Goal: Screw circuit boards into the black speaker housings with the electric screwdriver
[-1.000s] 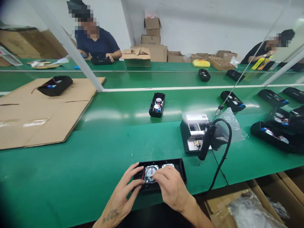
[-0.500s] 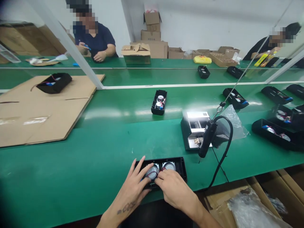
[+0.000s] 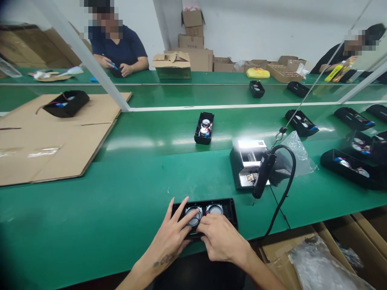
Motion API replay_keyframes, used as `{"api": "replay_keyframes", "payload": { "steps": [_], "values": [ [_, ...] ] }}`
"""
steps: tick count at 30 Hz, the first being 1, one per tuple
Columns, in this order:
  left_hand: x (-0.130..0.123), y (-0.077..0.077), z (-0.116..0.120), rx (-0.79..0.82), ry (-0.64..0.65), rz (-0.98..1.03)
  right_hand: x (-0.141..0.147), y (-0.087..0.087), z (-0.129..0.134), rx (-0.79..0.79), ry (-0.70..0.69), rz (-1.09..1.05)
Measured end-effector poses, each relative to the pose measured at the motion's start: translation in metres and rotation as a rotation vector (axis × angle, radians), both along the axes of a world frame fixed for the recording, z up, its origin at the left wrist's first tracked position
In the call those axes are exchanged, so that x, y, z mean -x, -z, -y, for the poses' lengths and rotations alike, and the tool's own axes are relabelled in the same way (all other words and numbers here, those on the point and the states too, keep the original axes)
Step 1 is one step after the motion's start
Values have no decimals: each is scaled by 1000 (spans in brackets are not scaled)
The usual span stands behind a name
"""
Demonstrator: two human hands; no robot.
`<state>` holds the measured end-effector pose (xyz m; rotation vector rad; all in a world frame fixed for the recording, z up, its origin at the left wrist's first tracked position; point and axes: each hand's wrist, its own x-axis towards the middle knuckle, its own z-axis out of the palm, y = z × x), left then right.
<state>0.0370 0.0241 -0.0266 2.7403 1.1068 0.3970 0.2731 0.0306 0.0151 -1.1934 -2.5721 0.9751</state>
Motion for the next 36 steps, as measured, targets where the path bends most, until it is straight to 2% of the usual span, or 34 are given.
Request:
{"api": "replay_keyframes", "payload": {
  "steps": [4, 7, 10, 13, 15, 18, 26, 36],
  "values": [
    [2, 9, -5, -17, 12, 59, 6, 1, 6, -62, 16, 72],
    [5, 7, -19, 86, 40, 68, 13, -2, 4, -115, 0, 152],
    [7, -8, -46, 329, 60, 101, 17, -12, -17, -72, -39, 171],
    [6, -28, -81, 648, 41, 156, 16, -26, -53, 79, -13, 118],
    [4, -40, -101, 747, 29, 160, 13, -32, -77, 178, 0, 108],
    [2, -47, -119, 819, 22, 142, 11, -35, -99, 207, 0, 117],
    [1, -41, -131, 938, 16, 184, 19, -37, -96, 92, 8, 219],
    [0, -43, -132, 972, 23, 215, 20, -39, -97, 79, -17, 251]
  ]
}}
